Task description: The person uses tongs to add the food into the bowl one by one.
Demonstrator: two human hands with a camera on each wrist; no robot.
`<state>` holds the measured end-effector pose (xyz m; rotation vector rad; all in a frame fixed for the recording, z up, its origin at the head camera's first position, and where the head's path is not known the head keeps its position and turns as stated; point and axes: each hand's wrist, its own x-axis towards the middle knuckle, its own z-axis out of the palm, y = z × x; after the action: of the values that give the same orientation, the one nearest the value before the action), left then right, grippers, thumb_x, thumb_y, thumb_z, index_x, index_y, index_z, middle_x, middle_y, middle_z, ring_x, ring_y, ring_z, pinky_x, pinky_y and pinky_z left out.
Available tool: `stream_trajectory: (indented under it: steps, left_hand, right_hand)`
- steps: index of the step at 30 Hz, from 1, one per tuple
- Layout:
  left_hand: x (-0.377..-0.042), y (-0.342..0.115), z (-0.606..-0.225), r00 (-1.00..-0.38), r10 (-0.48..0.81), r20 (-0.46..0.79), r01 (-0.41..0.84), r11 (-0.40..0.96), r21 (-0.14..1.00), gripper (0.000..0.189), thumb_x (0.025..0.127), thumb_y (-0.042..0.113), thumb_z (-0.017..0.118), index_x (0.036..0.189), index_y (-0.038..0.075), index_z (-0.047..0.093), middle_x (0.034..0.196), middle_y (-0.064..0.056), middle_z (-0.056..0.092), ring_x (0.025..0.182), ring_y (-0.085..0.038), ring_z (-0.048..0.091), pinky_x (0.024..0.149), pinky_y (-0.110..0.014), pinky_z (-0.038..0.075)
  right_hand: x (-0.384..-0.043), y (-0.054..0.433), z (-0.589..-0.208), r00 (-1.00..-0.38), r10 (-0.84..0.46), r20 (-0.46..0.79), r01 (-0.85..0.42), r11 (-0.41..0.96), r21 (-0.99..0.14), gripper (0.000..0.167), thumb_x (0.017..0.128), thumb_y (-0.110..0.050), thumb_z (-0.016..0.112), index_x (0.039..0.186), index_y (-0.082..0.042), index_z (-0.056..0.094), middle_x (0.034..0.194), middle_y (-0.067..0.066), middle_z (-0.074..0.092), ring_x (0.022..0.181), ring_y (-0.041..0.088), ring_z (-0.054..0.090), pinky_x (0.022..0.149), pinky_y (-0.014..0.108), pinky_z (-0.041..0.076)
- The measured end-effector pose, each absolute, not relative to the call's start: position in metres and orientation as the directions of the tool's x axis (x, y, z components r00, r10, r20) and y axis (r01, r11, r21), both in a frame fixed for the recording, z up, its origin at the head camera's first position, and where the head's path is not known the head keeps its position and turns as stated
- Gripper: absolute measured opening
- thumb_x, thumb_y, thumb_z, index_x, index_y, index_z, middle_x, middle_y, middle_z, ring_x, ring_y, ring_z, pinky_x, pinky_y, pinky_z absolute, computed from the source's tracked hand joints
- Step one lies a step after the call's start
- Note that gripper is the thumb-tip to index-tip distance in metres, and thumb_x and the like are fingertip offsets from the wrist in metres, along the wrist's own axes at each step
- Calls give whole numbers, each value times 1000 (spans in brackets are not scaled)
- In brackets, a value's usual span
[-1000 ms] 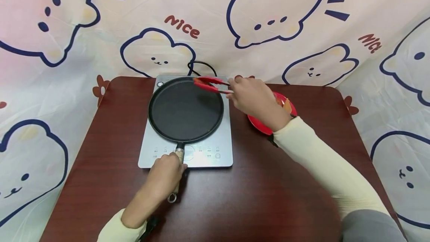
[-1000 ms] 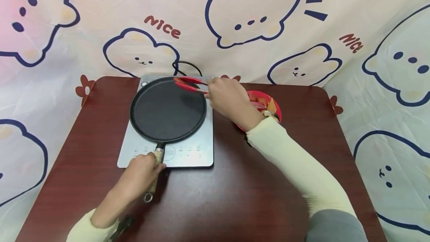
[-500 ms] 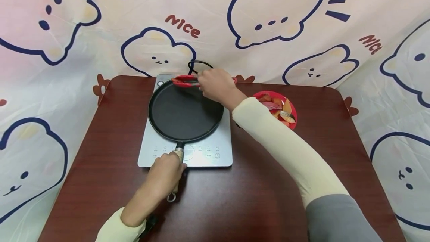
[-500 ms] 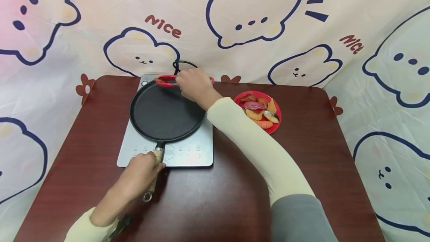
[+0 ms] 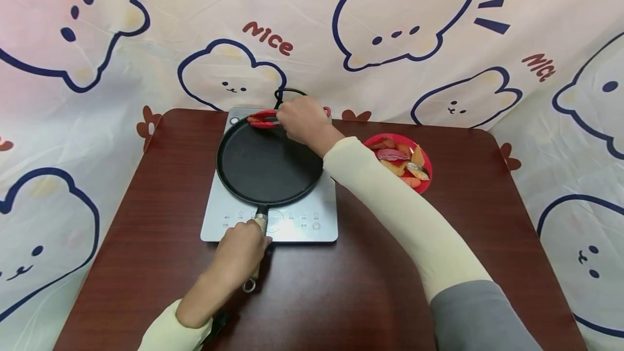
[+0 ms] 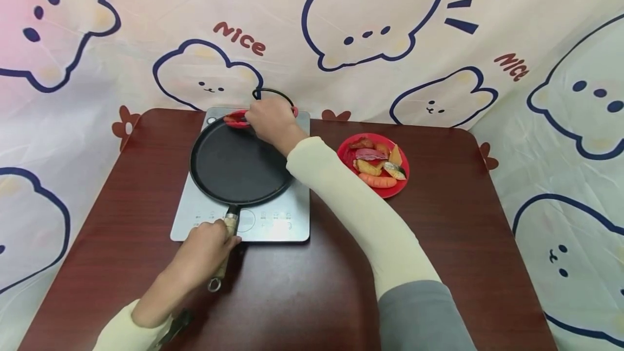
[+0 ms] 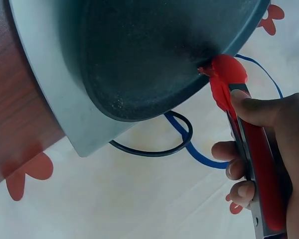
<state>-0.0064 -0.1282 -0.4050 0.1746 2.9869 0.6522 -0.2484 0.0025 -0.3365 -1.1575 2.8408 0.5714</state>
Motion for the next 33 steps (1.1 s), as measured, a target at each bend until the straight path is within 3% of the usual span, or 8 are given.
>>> stream_trajectory:
  steps: [7,16,24,33]
  left_hand:
    - [-8,-126,-405,-989,134,-59,98,902,421,26,88,11,78,75,-1,59,70,-21,65,64,-41,68,57,-48,55]
    - [-8,-128,-401,-991,114,-73,73,901,427,26,88,11,78,76,-2,59,70,-23,65,65,-41,69,57,-49,55]
    - [-7,-129,-402,-989,130,-65,90,899,430,25,89,11,77,75,1,58,70,-22,65,64,-41,69,55,-48,54]
    - [-7,-128,-403,-990,122,-69,82,904,419,25,89,12,77,77,-1,59,69,-21,64,62,-42,68,55,-49,54]
  right_hand:
    - [-249,-1,-334,-719,-672,-175,-680,629,377,25,100,-23,61,115,-11,75,107,8,74,81,22,63,81,32,60]
    - [-251,3,-337,-722,-672,-164,-679,642,356,25,99,-24,62,115,-11,75,113,8,73,86,22,62,86,34,60]
    - [-247,10,-338,-731,-663,-160,-676,674,298,32,101,-34,61,120,-10,72,116,8,70,90,20,60,83,34,60]
    - [-224,38,-324,-819,-560,-126,-573,810,122,72,98,-49,64,151,-5,46,141,12,60,110,25,64,94,40,59]
